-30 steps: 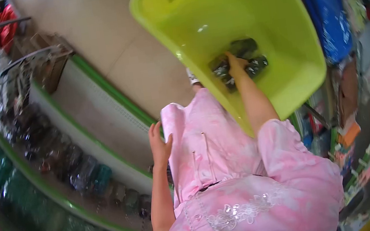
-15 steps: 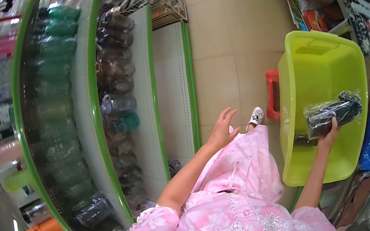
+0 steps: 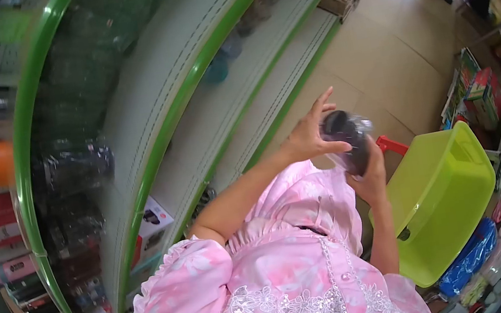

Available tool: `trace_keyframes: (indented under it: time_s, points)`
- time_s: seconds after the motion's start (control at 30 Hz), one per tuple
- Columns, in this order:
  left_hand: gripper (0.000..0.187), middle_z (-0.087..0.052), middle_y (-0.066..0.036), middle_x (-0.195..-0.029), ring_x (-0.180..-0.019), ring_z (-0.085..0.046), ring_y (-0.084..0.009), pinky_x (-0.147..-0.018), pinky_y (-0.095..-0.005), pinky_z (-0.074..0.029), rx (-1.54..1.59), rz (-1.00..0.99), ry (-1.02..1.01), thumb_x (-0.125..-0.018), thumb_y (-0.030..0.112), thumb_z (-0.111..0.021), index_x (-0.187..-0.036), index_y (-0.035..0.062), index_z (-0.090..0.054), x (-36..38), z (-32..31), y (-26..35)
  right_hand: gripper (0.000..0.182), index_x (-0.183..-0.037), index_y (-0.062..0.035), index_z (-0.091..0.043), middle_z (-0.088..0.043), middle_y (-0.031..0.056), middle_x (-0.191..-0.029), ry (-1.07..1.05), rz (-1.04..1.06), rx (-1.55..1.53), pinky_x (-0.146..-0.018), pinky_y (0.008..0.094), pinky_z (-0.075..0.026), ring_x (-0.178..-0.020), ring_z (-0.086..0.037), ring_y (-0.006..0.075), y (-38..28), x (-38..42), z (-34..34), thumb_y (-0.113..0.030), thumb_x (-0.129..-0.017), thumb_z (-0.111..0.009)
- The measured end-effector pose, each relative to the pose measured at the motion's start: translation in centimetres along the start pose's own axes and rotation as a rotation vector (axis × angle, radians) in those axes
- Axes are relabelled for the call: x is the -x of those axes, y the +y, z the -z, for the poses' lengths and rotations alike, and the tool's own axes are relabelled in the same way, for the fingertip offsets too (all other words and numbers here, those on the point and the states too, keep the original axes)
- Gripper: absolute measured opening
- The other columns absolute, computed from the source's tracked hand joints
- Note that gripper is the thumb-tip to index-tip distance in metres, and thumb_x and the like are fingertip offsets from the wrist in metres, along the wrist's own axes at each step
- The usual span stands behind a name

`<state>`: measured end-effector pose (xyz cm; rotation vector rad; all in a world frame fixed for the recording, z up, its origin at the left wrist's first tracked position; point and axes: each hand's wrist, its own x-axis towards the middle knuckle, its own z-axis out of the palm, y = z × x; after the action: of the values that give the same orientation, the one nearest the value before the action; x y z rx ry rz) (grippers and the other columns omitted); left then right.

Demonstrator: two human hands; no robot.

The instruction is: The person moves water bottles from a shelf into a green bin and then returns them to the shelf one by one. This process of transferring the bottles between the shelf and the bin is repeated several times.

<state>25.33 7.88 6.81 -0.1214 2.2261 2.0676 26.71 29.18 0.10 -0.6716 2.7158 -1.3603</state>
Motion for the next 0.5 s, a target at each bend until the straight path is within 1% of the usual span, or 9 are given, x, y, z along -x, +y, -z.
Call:
trace_keyframes:
  time_s: [0.07,0.1,0.17,0.2,0.27,0.3,0.37,0.43,0.5]
  points:
    - [0.087,-0.05,-0.016,-0.12,-0.108,-0.052,-0.0262,-0.088,-0.0366,-0.044,-0.484,-0.029,-0.08,-0.058,0.028,-0.082,-0.13,0.0106,-0.038,1.4,2.6,-3.2,0.085,-0.13,-0.0048,-0.034,-0.043,0.0188,-0.122,-0.108,0.073,0.039,-0.096,0.043,-0.035,-0.112,-0.042,0.0374,-0.4,-0.8,-2.7,-0.007,-0.053,-0.071]
    - [0.087,-0.05,-0.016,-0.12,-0.108,-0.052,-0.0262,-0.088,-0.0366,-0.044,-0.474,-0.011,-0.078,-0.058,0.028,-0.082,-0.13,0.0106,-0.038,2.5,3.7,-4.1,0.085,-0.13,-0.0048,-0.034,-0.043,0.0188,-0.122,-0.126,0.064,0.037,-0.096,0.043,-0.035,-0.112,-0.042,0.0374,-0.9,-1.3,-3.5,-0.007,-0.053,-0.071]
    - [0.08,-0.058,-0.016,-0.107,-0.103,-0.056,-0.0232,-0.086,-0.0319,-0.045,-0.423,0.24,0.04,-0.053,0.031,-0.083,-0.119,0.0063,-0.047,4.3,4.9,-5.7,0.086,-0.13,-0.007,-0.035,-0.043,0.018,-0.121,-0.311,0.146,0.073,-0.096,0.0437,-0.034,-0.112,-0.042,0.0367,-1.2,-1.8,-4.5,-0.007,-0.052,-0.072]
    - [0.08,-0.058,-0.016,-0.107,-0.103,-0.056,-0.0232,-0.086,-0.0319,-0.045,-0.418,0.259,0.023,-0.053,0.031,-0.083,-0.119,0.0063,-0.047,5.5,6.0,-6.7,0.086,-0.13,-0.0085,-0.035,-0.044,0.0175,-0.12,-0.337,0.155,0.063,-0.097,0.0443,-0.032,-0.112,-0.041,0.0361,-1.7,-2.0,-5.8,-0.007,-0.052,-0.072]
    - [0.071,-0.061,-0.014,-0.102,-0.097,-0.059,-0.0233,-0.084,-0.0319,-0.046,-0.295,0.244,0.21,-0.054,0.027,-0.083,-0.113,0.0054,-0.05,7.3,8.0,-8.5,0.086,-0.131,-0.007,-0.033,-0.041,0.0187,-0.123,-0.372,0.163,0.029,-0.098,0.0449,-0.031,-0.115,-0.039,0.0364,-2.1,-2.6,-8.5,-0.008,-0.054,-0.072]
    - [0.071,-0.061,-0.014,-0.102,-0.097,-0.059,-0.0233,-0.084,-0.0319,-0.046,-0.291,0.263,0.186,-0.054,0.027,-0.083,-0.113,0.0054,-0.05,8.3,9.4,-9.4,0.087,-0.132,-0.0055,-0.032,-0.039,0.02,-0.126,-0.402,0.2,0.002,-0.1,0.0456,-0.03,-0.118,-0.037,0.0367,-2.7,-2.9,-10.0,-0.008,-0.056,-0.072]
    - [0.068,-0.061,-0.014,-0.102,-0.094,-0.06,-0.0231,-0.082,-0.0326,-0.047,-0.302,0.229,0.389,-0.056,0.024,-0.082,-0.113,0.005,-0.05,9.5,12.1,-10.8,0.088,-0.133,-0.0073,-0.03,-0.039,0.0188,-0.127,-0.361,0.186,-0.026,-0.1,0.0445,-0.03,-0.119,-0.037,0.0356,-4.0,-3.7,-12.2,-0.008,-0.057,-0.073]
    - [0.071,-0.056,-0.012,-0.11,-0.096,-0.057,-0.0188,-0.083,-0.0306,-0.047,-0.321,0.347,0.513,-0.058,0.014,-0.082,-0.118,0.0037,-0.046,9.9,15.2,-10.6,0.09,-0.135,-0.009,-0.028,-0.038,0.0176,-0.127,-0.316,0.165,-0.053,-0.1,0.0433,-0.029,-0.119,-0.037,0.0346,-4.4,-3.9,-13.7,-0.009,-0.058,-0.073]
    - [0.07,-0.056,-0.014,-0.111,-0.1,-0.056,-0.0234,-0.087,-0.0334,-0.045,-0.676,0.331,0.683,-0.058,0.018,-0.082,-0.116,0.0003,-0.047,9.3,18.1,-10.0,0.091,-0.137,-0.0091,-0.024,-0.035,0.0176,-0.131,-0.271,0.081,-0.106,-0.101,0.0433,-0.029,-0.122,-0.034,0.0342,-4.4,-3.9,-15.1,-0.009,-0.061,-0.074]
